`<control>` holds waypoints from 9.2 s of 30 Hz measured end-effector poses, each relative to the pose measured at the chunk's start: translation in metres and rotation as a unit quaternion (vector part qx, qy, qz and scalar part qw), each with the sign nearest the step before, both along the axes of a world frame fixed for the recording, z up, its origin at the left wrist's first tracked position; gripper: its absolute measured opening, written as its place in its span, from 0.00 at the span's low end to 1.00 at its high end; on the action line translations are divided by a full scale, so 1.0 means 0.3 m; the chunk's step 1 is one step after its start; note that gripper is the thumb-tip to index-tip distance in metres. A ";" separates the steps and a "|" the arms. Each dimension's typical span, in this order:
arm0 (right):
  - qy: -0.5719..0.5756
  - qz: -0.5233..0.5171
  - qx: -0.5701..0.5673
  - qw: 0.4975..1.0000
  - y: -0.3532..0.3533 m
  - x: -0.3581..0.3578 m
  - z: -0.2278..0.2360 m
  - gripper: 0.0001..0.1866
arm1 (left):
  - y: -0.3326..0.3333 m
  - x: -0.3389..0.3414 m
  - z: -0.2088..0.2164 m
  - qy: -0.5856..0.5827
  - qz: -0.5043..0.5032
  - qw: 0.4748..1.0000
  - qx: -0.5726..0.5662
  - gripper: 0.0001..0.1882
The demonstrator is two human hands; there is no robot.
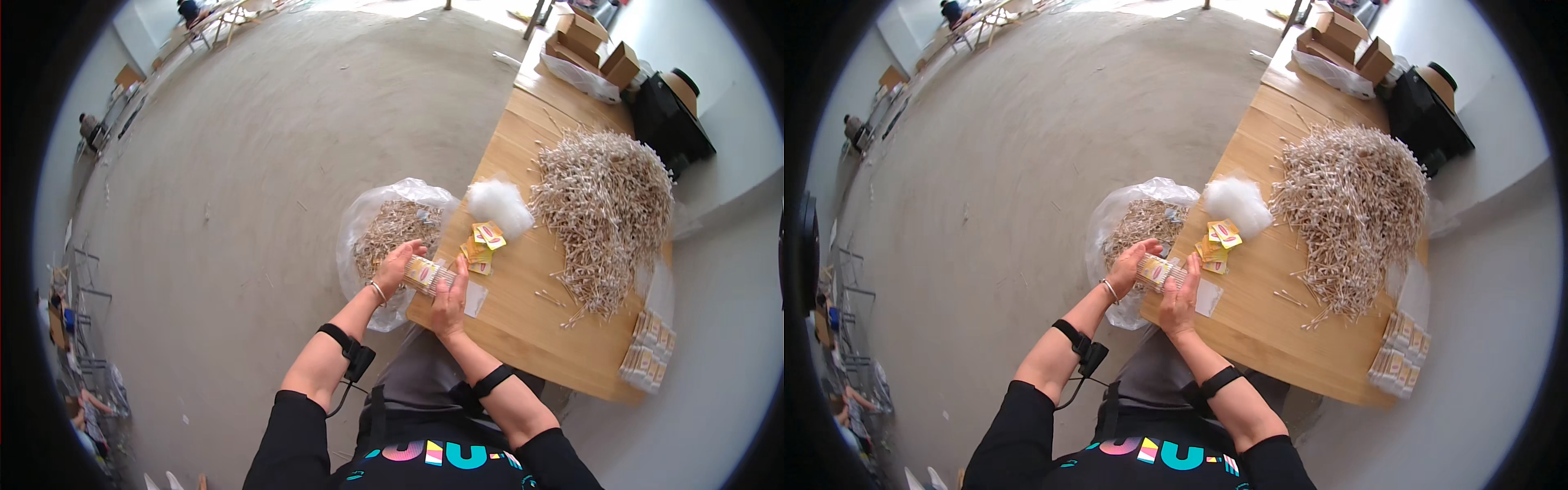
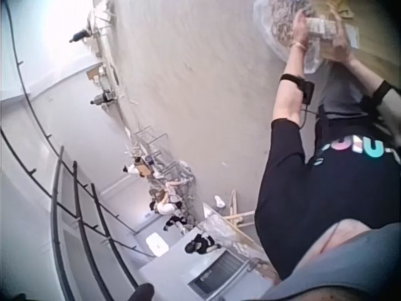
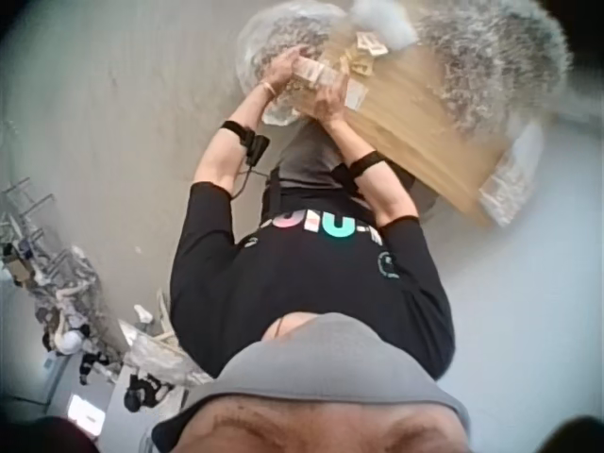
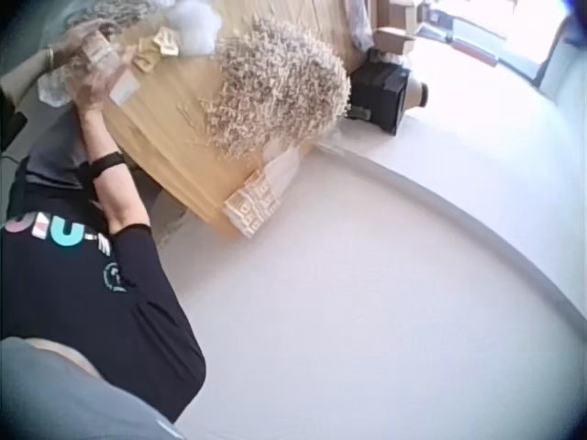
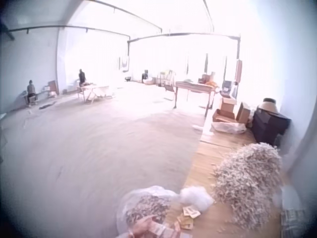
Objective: Counting and packaging cotton swabs into small plastic bags.
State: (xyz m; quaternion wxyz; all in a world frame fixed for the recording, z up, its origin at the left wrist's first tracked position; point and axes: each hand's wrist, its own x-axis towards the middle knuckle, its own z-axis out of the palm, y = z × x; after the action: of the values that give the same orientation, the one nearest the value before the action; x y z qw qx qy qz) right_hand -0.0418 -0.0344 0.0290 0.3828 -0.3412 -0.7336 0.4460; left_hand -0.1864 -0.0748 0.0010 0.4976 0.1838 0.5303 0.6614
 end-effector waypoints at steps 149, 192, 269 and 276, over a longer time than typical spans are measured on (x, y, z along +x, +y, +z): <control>-0.268 -0.211 0.106 0.934 0.389 0.749 0.027 0.05 | 0.178 0.674 0.135 0.699 -0.186 0.690 0.026 0.33; 0.105 -0.179 -0.099 0.973 0.220 0.532 -0.015 0.17 | 0.176 0.643 0.090 0.606 -0.146 0.773 0.118 0.29; -0.220 -0.011 0.208 0.953 0.217 0.521 -0.005 0.23 | 0.244 0.619 0.018 0.076 0.038 0.986 0.147 0.25; -0.053 -0.075 0.060 0.994 0.232 0.511 -0.009 0.22 | 0.242 0.619 0.017 0.051 0.035 0.988 0.139 0.25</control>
State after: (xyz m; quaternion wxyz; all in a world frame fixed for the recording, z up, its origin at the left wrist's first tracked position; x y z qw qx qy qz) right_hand 0.1116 0.0353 0.0263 0.3952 -0.3946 -0.7510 0.3523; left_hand -0.0007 -0.0022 0.0060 0.4157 0.2663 0.4639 0.7356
